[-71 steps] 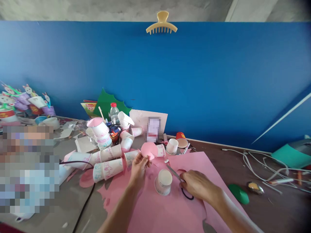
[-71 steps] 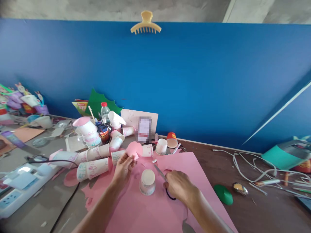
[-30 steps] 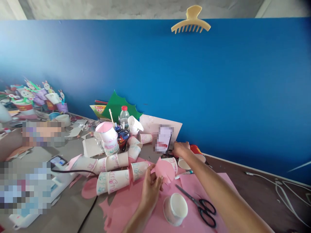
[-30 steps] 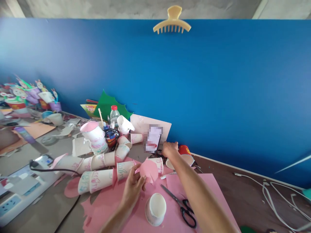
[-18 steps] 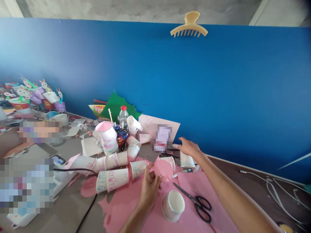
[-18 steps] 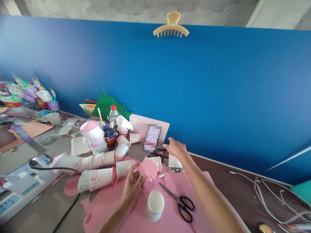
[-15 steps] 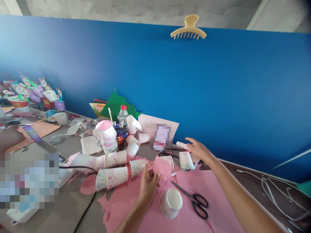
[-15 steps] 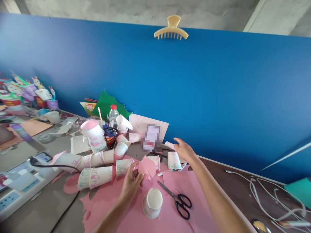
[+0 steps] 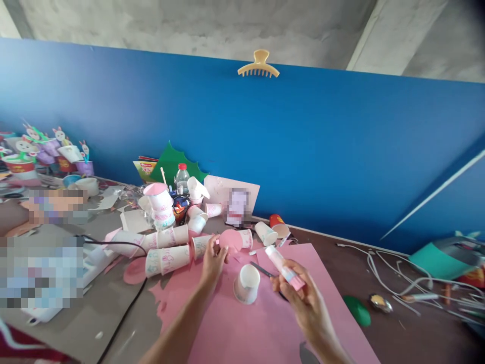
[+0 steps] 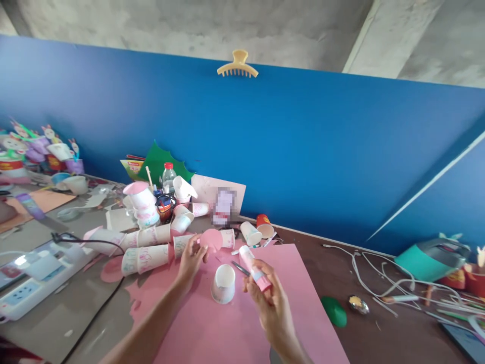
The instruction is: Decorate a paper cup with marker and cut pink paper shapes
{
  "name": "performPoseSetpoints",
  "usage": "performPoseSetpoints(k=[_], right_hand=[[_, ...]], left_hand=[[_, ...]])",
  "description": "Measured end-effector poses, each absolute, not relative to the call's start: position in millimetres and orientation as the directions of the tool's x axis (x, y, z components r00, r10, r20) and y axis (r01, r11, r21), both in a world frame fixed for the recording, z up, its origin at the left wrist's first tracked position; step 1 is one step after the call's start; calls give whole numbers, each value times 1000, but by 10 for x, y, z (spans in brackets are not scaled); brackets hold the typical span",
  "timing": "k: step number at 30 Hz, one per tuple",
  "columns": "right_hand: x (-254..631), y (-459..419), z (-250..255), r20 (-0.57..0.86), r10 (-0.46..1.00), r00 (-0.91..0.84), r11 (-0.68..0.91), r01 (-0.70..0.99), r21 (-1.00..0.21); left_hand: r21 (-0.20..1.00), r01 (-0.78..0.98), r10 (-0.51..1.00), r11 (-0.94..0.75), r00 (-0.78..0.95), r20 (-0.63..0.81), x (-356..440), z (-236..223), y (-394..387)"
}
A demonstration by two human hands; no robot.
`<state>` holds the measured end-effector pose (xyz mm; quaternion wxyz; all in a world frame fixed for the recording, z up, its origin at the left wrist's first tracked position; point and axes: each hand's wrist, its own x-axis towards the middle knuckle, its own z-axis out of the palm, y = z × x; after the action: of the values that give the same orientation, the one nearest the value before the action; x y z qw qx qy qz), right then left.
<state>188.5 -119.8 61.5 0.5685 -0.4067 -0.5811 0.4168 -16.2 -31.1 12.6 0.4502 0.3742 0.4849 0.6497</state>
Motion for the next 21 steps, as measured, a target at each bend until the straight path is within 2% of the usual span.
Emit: performPoseSetpoints(k=[3,6,8,15,21], right_hand=[[1720,-1134,420,424,905,22,410,213,-887],[1616,-1017,290,489,872,29,425,451,-785],[1552,-967,228,509,861,2,424,549,-720],[1457,-981,205,517,845,-140,491,587,-643],[1390,-945,80,558,789,-256,559,675,-481]], left_hand=[[965,-223,950,-134,-305,61,-151,102,-340],[954,-261,952,-150,-298,68,-140,94,-357],[944,-286,949,-164,-308,72,-145,104,-354],[940,-291,939,-178,-335,74,-229,199,-338],[935,-296,940,-194,-328,92,-229,171,-314]])
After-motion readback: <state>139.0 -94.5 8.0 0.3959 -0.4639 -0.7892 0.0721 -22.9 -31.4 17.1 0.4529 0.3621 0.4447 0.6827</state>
